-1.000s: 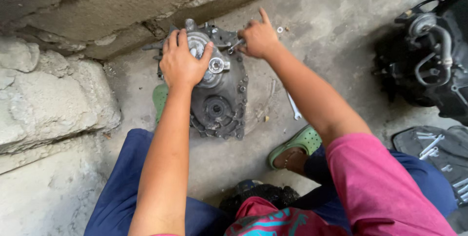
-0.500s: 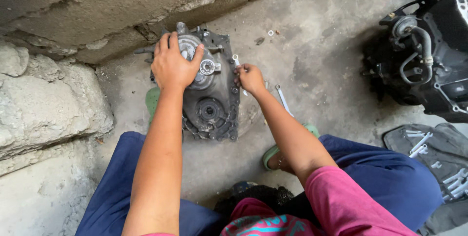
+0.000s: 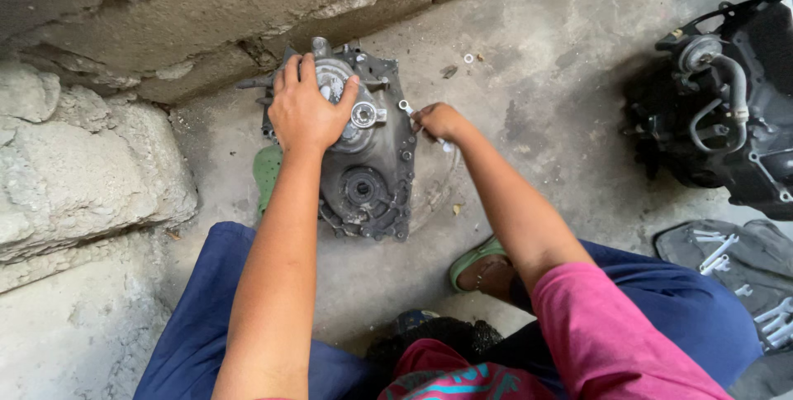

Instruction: The person sits on the floor and uses a wrench to loosen and remove bolts from a disassembled engine block. They repeatedly reposition the wrench and adjust their grip while working on multiple bolt locations around the engine casing.

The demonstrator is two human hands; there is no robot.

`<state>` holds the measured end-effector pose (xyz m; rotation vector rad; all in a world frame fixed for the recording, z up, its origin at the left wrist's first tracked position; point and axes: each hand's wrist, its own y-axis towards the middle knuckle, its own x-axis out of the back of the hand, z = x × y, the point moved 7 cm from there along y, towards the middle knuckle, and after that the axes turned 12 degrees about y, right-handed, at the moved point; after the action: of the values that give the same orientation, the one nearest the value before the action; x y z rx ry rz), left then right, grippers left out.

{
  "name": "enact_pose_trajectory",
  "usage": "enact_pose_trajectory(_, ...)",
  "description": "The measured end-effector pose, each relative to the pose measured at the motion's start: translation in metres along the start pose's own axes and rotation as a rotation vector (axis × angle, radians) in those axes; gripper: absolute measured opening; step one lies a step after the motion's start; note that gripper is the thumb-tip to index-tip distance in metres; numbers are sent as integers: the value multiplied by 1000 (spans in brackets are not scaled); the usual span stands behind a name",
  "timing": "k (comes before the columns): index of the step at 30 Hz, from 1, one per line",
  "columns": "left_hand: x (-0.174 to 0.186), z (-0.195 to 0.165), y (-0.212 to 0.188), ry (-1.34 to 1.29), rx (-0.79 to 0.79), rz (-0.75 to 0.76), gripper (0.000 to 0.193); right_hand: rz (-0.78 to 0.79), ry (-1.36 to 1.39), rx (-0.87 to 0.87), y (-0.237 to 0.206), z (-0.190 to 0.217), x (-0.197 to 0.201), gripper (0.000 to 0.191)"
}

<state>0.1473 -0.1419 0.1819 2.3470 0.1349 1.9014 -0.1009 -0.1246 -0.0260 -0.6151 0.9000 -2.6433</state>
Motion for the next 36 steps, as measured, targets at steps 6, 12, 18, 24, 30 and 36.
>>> enact_pose_trajectory(6, -1, 0, -1, 11, -11, -18, 79, -59, -900, 55, 13, 59, 42, 44)
enact_pose_trajectory(12, -1, 1, 0, 19, -1, -19, 79, -204, -1415, 900, -26, 149, 13, 36)
enact_pose_trajectory(18, 0, 1, 1, 11, -20, -45, 78, -373, -831, 456, -33, 88, 35, 32)
enact_pose_trajectory(24, -5, 3, -1, 23, -17, -36, 78, -193, 487, 217, -24, -2, -14, 31)
enact_pose_trajectory(30, -3, 2, 1, 9, 1, -12, 80, -228, 686, 36, -20, -5, -34, 35)
enact_pose_trajectory(36, -3, 2, 0, 2, 4, -1, 79, -171, 843, -76, -35, 7, -41, 37)
